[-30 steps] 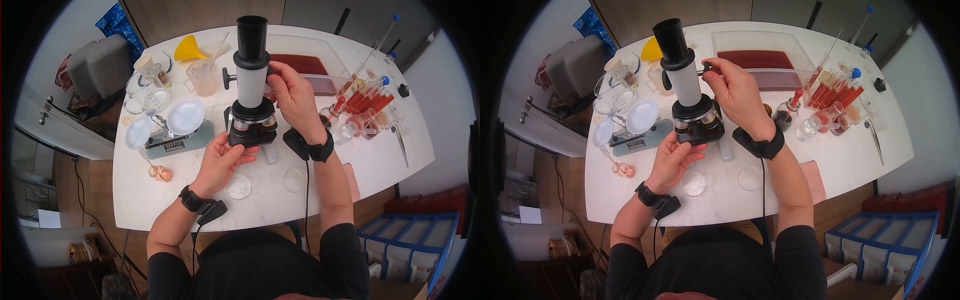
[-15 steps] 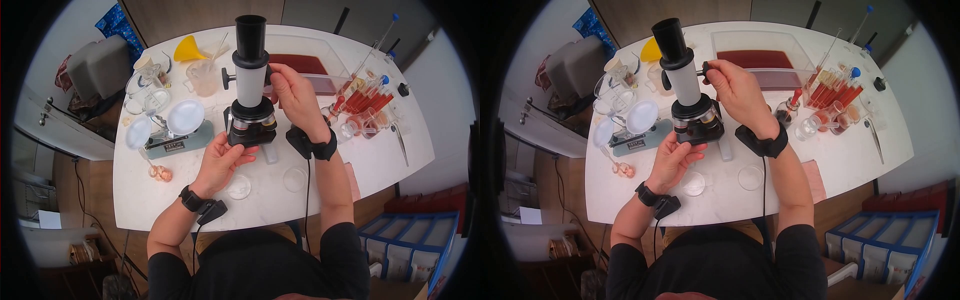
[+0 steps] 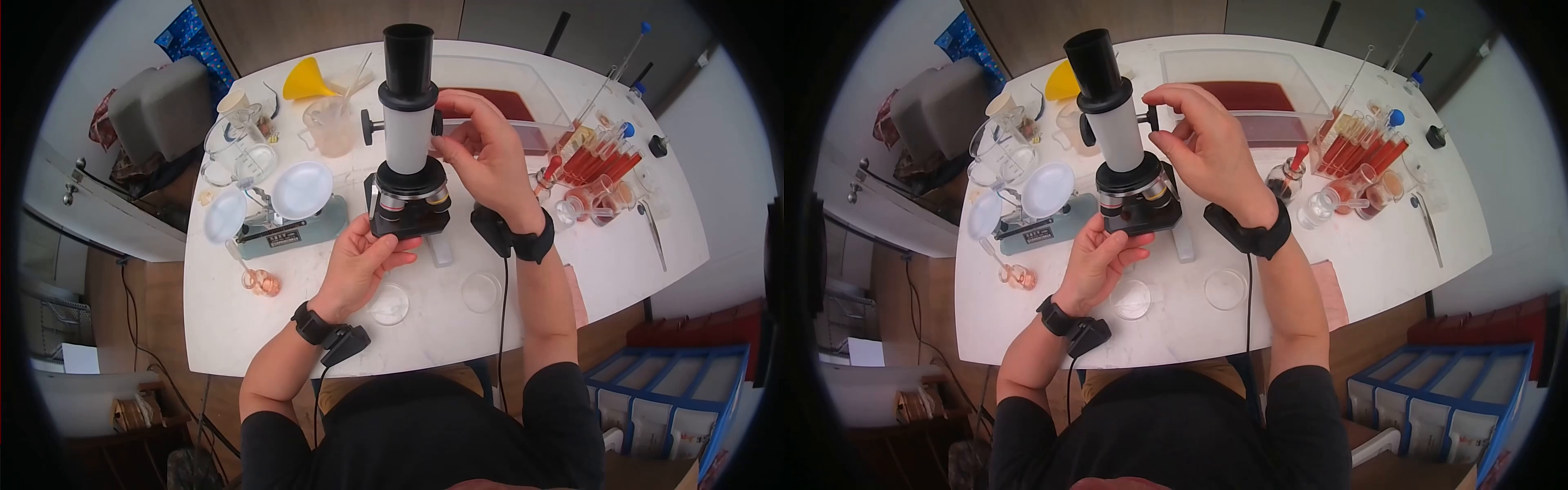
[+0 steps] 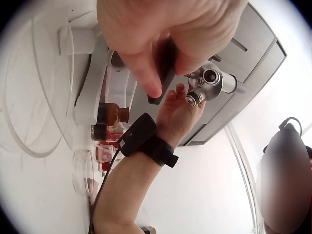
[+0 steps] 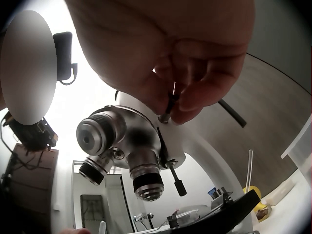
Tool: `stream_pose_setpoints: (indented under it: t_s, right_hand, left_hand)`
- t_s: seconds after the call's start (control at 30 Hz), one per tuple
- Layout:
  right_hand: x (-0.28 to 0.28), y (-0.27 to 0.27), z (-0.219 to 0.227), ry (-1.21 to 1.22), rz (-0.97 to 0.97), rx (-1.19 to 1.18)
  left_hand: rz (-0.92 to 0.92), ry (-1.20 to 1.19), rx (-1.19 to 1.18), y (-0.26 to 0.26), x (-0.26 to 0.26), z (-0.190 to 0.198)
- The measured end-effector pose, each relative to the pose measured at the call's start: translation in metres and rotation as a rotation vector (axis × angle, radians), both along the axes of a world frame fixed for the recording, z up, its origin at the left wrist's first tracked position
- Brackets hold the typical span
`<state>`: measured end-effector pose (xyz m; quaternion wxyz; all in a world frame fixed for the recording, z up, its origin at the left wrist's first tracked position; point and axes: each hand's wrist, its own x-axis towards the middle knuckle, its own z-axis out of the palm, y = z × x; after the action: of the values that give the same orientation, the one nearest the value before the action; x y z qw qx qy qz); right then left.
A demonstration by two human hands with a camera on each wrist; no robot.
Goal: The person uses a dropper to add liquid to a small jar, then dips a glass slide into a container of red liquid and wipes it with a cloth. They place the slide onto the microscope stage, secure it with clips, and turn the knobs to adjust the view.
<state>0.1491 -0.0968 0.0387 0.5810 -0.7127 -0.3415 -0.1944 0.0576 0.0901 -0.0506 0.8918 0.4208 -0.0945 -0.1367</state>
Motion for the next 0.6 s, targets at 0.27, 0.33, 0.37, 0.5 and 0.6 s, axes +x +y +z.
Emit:
stream_pose_setpoints:
  t_s: [0.27,0.33,0.37,0.5,0.6]
  right_hand:
    - [0.0000,-0.0008,-0.0006,0.040,-0.038,-0.043]
    - [-0.0003,0.0010,-0.0008,0.069,-0.060,-0.058]
    - [-0.0005,0.0026,-0.0012,0.077,-0.075,-0.048]
    - [0.0028,0.0045,-0.0078,0.104,-0.127,-0.068]
    - [0.0040,0.0018,-0.0081,0.135,-0.111,-0.110]
  left_hand:
    - [-0.018,0.019,-0.032,0.0002,-0.0003,0.0029]
    - [-0.017,0.018,-0.029,0.0002,-0.0003,0.0030]
    - [-0.017,0.018,-0.027,0.0002,-0.0003,0.0030]
    - [-0.018,0.015,-0.024,0.0002,-0.0004,0.0036]
    - [-0.017,0.013,-0.023,0.0001,-0.0003,0.0034]
